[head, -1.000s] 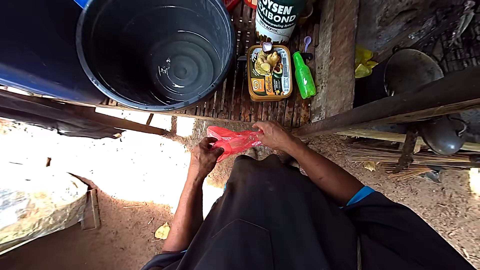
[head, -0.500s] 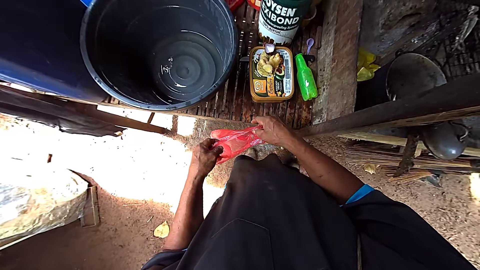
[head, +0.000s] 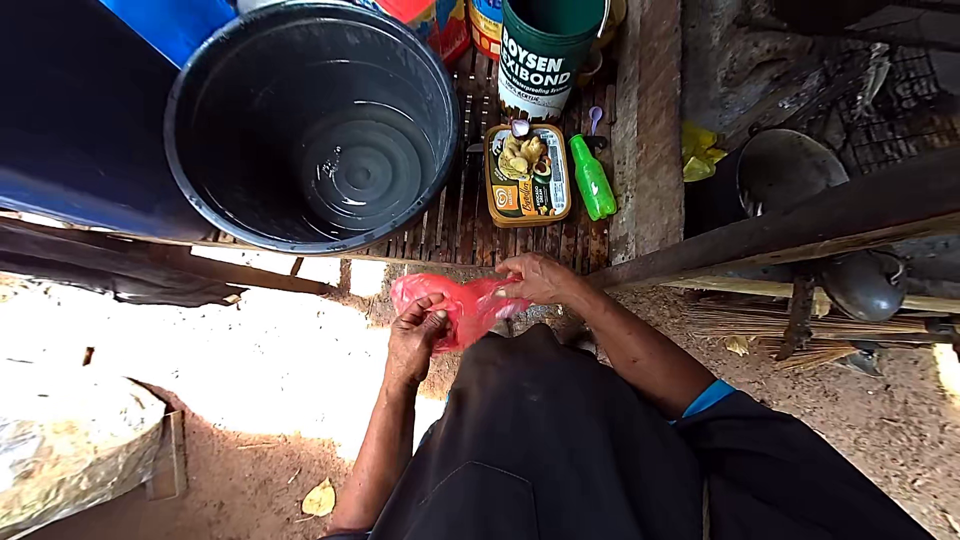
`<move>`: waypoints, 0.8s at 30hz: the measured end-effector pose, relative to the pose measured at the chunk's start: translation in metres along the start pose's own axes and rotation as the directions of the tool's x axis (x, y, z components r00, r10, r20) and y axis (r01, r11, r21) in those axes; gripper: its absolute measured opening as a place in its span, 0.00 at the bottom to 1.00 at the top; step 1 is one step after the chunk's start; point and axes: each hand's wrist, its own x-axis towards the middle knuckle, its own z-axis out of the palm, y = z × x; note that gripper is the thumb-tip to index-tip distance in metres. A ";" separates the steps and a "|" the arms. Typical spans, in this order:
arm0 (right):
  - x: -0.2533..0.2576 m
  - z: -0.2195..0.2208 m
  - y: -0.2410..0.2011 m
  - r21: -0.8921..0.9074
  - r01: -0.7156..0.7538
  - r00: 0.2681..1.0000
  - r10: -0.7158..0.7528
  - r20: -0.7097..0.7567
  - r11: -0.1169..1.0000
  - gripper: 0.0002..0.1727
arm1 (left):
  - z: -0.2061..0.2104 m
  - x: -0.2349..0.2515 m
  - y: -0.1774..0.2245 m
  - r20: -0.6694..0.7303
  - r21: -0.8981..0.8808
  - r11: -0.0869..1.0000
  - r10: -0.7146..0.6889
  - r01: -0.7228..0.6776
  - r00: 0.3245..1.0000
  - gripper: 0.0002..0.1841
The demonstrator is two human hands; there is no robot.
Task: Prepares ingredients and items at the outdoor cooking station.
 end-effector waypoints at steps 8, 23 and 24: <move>0.056 -0.082 -0.014 0.027 -0.178 0.844 0.167 -0.510 0.984 0.35 | 0.004 0.004 0.010 -0.114 0.222 0.975 0.016 0.010 0.993 0.12; 0.156 -0.126 0.012 -0.260 -0.369 0.864 0.226 -0.449 0.892 0.30 | -0.006 0.000 0.035 -0.070 0.151 0.988 -0.001 0.011 0.998 0.12; 0.154 -0.125 0.012 -0.240 -0.371 0.856 0.230 -0.463 0.897 0.31 | -0.007 0.000 0.034 -0.070 0.147 0.989 -0.002 0.012 0.998 0.12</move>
